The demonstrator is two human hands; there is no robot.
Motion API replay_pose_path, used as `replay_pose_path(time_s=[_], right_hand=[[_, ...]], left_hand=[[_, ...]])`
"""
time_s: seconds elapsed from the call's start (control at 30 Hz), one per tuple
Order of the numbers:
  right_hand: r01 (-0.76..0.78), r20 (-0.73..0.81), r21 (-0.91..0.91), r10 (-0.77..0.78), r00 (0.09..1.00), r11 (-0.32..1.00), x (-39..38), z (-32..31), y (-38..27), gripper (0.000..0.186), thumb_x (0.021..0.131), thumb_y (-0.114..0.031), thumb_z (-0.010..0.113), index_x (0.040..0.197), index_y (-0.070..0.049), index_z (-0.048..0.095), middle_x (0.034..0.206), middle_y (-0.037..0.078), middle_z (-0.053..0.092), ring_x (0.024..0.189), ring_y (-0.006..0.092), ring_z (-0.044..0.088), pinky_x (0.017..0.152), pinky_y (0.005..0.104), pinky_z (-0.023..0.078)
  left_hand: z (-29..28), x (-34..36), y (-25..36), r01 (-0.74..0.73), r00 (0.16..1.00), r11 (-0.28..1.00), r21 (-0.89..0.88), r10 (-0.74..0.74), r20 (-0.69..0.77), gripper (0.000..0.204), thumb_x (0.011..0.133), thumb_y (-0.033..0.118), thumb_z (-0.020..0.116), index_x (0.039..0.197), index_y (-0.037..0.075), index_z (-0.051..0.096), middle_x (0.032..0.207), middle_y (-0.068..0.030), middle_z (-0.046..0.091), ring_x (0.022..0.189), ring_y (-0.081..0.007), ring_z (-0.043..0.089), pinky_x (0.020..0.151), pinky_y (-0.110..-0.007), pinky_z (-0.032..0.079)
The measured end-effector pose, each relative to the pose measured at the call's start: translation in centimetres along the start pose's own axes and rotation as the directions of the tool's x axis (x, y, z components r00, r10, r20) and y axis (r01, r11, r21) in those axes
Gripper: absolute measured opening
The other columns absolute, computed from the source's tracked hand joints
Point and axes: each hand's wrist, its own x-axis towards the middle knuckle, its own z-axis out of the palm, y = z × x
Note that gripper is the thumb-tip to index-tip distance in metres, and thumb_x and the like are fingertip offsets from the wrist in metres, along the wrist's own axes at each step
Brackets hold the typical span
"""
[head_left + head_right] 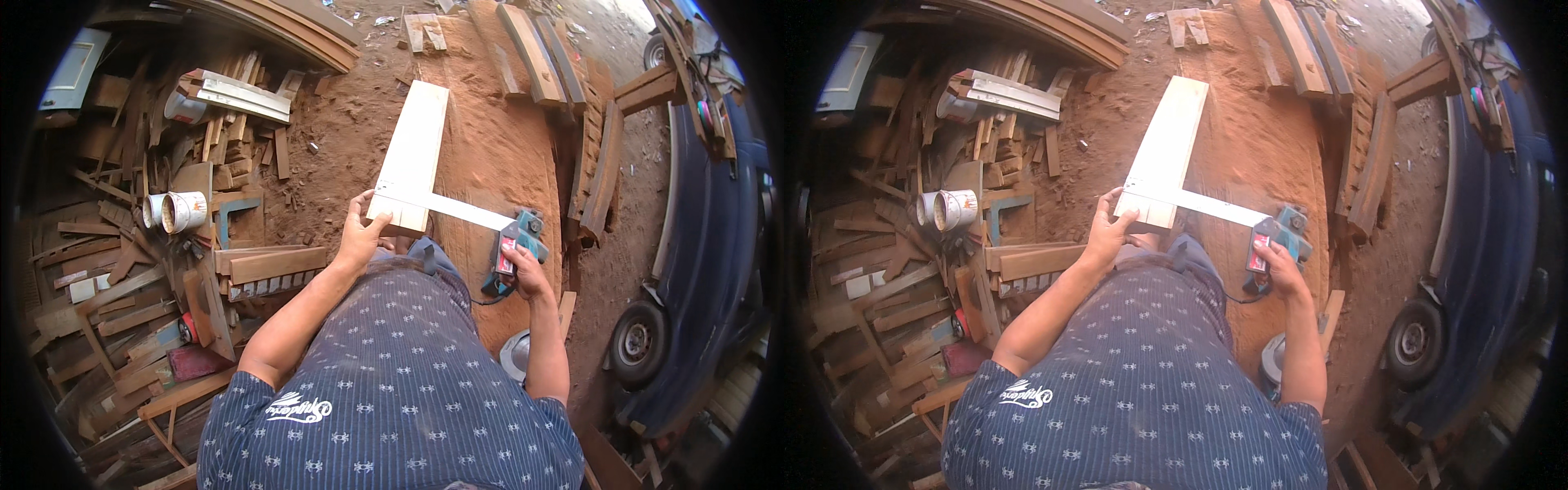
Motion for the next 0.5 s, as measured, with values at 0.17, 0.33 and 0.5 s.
replay_pose_path(time_s=[0.17,0.33,0.5], right_hand=[[0.001,0.036,0.017,-0.001,0.999,1.000,0.5,-0.7,0.4,0.021,0.102,-0.031,0.061,0.103,-0.011,0.061,0.070,-0.003,0.058,0.051,0.0082,0.049,0.046,0.0256,0.039],[0.005,0.052,0.016,-0.006,0.999,1.000,0.8,-0.8,0.2,0.021,0.102,-0.032,0.061,0.103,-0.011,0.061,0.071,-0.003,0.059,0.052,0.0079,0.050,0.046,0.0253,0.040],[0.043,-0.045,0.082,-0.040,0.998,0.996,0.5,0.4,-0.8,0.020,0.101,-0.029,0.064,0.108,-0.010,0.063,0.081,-0.003,0.063,0.064,0.0082,0.059,0.052,0.0260,0.045]], left_hand=[[0.3,0.2,-0.3,-0.017,1.000,1.000,-0.008,0.017,-0.005,0.059,0.095,0.011,0.067,0.145,0.007,0.035,0.125,-0.0143,0.054,0.100,-0.0214,0.065,0.052,-0.028,0.060],[0.1,0.1,0.1,-0.011,1.000,1.000,0.028,0.011,-0.014,0.060,0.095,0.012,0.067,0.145,0.005,0.034,0.124,-0.0155,0.055,0.099,-0.0215,0.065,0.051,-0.027,0.059],[0.1,-1.3,3.0,-0.009,1.000,0.994,0.110,0.011,-0.018,0.063,0.093,0.012,0.069,0.146,0.006,0.036,0.122,-0.0174,0.059,0.098,-0.0186,0.064,0.054,-0.026,0.055]])
